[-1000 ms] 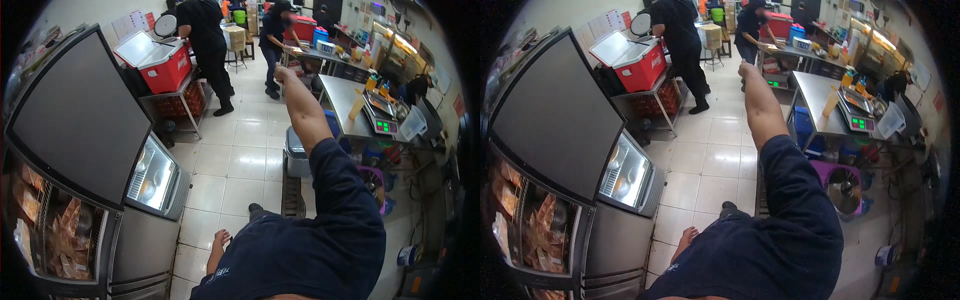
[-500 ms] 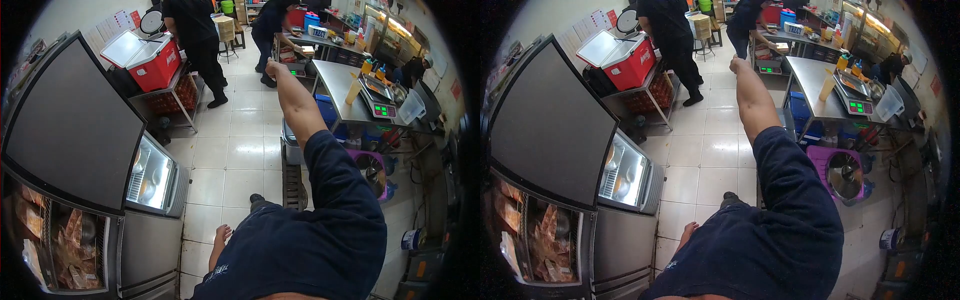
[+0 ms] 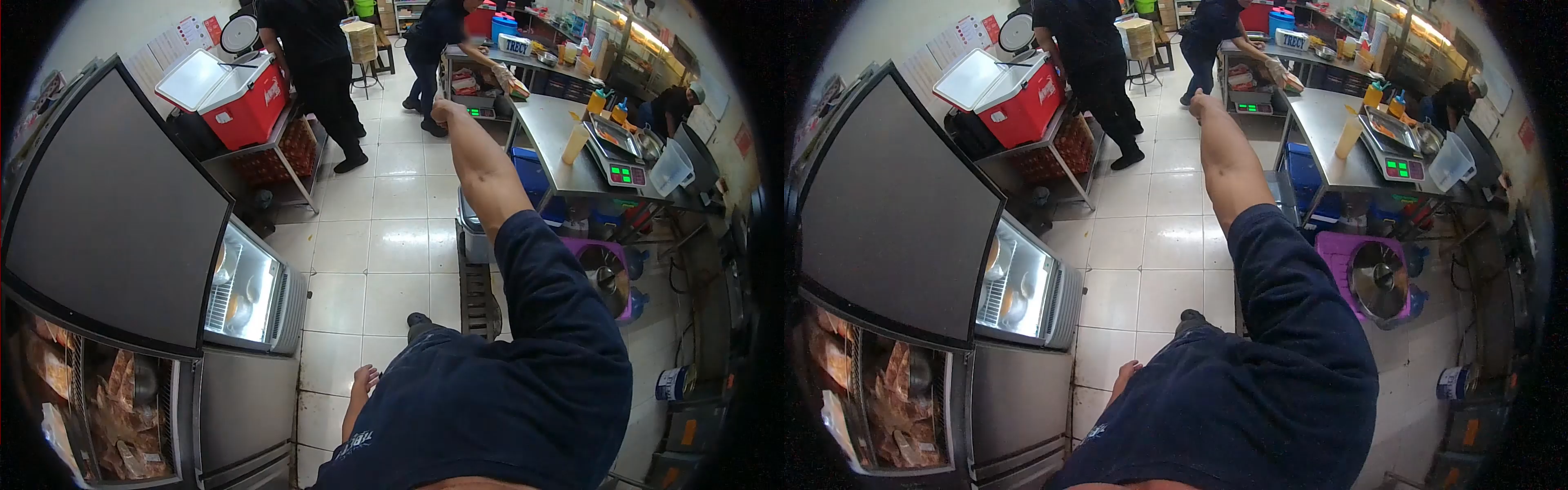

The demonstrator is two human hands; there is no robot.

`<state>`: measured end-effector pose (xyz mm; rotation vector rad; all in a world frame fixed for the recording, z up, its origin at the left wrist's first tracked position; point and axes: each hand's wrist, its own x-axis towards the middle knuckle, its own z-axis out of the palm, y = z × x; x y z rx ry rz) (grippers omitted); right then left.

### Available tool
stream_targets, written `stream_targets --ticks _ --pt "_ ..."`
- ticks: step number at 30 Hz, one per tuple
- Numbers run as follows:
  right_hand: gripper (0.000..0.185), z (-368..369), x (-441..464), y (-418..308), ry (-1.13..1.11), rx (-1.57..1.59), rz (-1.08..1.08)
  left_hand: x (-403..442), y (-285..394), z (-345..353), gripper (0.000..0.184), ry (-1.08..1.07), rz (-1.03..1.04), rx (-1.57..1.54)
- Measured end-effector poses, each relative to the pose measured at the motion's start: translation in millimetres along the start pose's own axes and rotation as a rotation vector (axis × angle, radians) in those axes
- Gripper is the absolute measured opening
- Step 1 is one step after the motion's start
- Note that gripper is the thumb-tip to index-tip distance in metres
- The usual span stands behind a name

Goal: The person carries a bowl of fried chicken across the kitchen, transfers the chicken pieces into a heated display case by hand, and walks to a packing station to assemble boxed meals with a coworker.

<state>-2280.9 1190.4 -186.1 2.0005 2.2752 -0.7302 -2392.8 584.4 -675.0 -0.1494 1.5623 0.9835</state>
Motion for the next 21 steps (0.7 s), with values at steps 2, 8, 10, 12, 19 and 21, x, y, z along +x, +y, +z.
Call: stream_targets --ticks 2,8,10,12,19,21 --pt "0.046 11 45 8 0.020 -0.029 0.008 6 -1 -1 0.040 0.004 -0.007 -0.014" --pt "0.053 10 36 5 -0.001 -0.037 -0.006 -8 13 2 0.039 0.018 -0.080 0.005" --pt "0.050 14 50 3 -0.024 0.019 0.042 -6 16 3 0.039 -0.005 -0.064 0.003" --pt "0.048 16 59 5 -0.042 0.117 0.099 -5 18 4 0.039 -0.001 -0.057 -0.008" --pt "0.036 45 178 25 -0.020 -0.400 -0.134 -7 27 6 0.040 0.008 -0.072 -0.005" --pt "0.025 53 207 26 0.024 -0.763 -0.240 -4 30 7 0.039 0.009 -0.067 -0.012"
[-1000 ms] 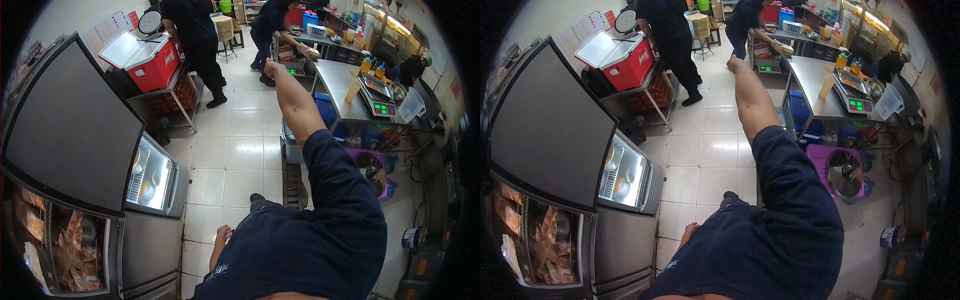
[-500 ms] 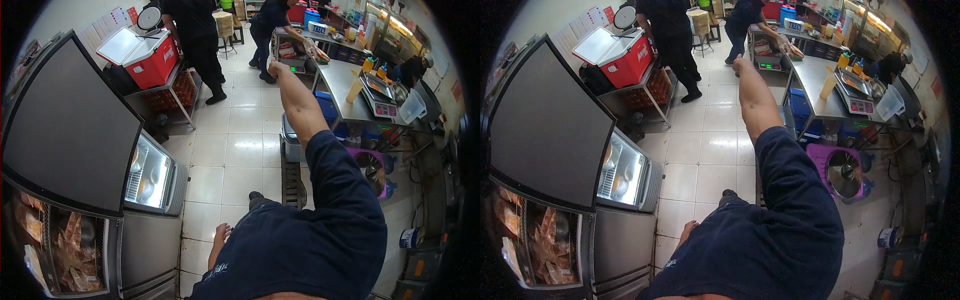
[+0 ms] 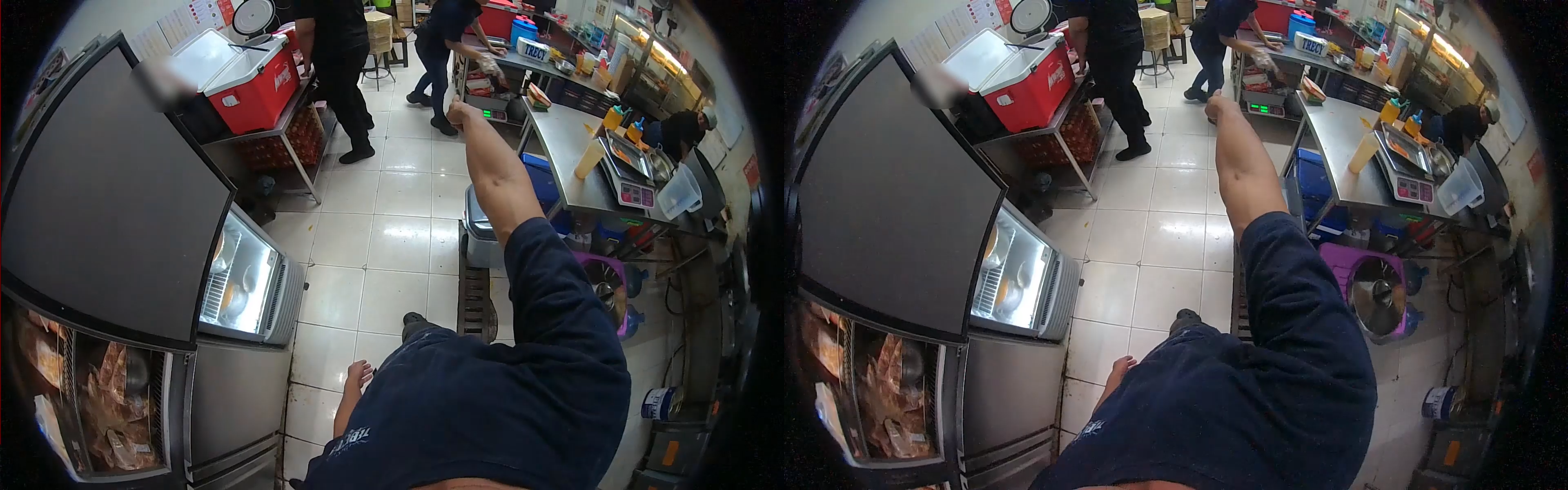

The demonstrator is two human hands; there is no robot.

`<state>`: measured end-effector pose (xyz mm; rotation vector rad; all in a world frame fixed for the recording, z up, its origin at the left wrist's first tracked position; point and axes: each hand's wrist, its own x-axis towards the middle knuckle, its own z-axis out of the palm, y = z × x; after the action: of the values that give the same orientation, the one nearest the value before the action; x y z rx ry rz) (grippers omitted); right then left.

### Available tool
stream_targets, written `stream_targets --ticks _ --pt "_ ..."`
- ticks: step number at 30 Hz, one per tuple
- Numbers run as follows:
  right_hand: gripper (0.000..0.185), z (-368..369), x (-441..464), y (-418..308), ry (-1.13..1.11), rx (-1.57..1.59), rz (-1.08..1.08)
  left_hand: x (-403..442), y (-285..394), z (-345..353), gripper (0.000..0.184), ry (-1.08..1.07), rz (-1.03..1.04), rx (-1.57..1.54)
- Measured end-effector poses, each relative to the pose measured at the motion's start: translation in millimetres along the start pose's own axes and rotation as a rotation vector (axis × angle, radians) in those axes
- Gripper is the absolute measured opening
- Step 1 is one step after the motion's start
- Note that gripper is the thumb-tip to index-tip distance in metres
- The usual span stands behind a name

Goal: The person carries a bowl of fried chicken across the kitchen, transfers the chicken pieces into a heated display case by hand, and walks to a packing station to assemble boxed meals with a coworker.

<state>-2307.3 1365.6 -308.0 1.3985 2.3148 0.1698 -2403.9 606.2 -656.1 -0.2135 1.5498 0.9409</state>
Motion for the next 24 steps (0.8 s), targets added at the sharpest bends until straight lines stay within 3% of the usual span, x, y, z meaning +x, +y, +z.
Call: stream_targets --ticks 2,3,4,5,6,7,8,9,10,11,12,14,16,18,21,23,24 --pt "0.043 -9 -2 -14 0.014 0.765 0.390 0 3 2 0.038 0.001 0.001 -0.004" --pt "0.043 -14 -22 -15 0.014 0.766 0.396 -3 7 5 0.036 -0.006 0.008 -0.017" --pt "0.026 -16 -59 -16 -0.002 0.593 0.215 -3 14 8 0.035 -0.014 0.019 -0.026" --pt "0.018 -12 -91 -19 -0.007 0.421 0.039 58 -13 -2 0.035 -0.077 0.022 -0.083" --pt "0.015 -2 -106 -21 -0.073 0.601 0.094 98 -28 -7 0.035 -0.141 0.022 -0.140" --pt "0.015 6 -124 -21 -0.122 0.363 -0.013 101 -14 -3 0.037 -0.157 -0.058 -0.034" --pt "0.017 85 -56 -7 -0.273 -0.048 -0.404 97 1 5 0.038 -0.167 -0.142 0.080" --pt "0.022 88 -101 -16 -0.168 -0.058 -0.516 71 18 11 0.038 -0.253 0.064 0.238" --pt "0.025 147 -75 -19 -0.469 0.346 -0.370 15 52 27 0.038 -0.302 0.294 0.404" --pt "0.022 182 -76 -27 -0.703 0.546 -0.128 -63 97 50 0.037 -0.312 0.523 0.539" --pt "0.021 218 -85 -37 -0.942 0.740 0.124 -35 111 58 0.037 -0.325 0.496 0.578" --pt "0.020 302 -111 -36 -1.006 0.958 0.145 44 141 80 0.035 -0.154 -0.016 0.193" --pt "0.020 448 -94 -63 -0.833 1.056 0.297 62 187 105 0.035 -0.166 -0.010 0.270" --pt "0.023 510 -110 -73 -1.605 0.859 -0.160 92 241 139 0.038 -0.160 -0.023 0.362" --pt "0.023 466 -223 -69 -0.845 1.209 0.200 133 313 166 0.038 -0.223 0.047 0.442" --pt "0.022 345 -308 -54 -0.425 1.343 0.329 148 362 183 0.037 -0.248 0.046 0.540" --pt "0.022 301 -332 -50 -0.268 1.358 0.390 163 383 184 0.039 -0.318 0.432 1.106"
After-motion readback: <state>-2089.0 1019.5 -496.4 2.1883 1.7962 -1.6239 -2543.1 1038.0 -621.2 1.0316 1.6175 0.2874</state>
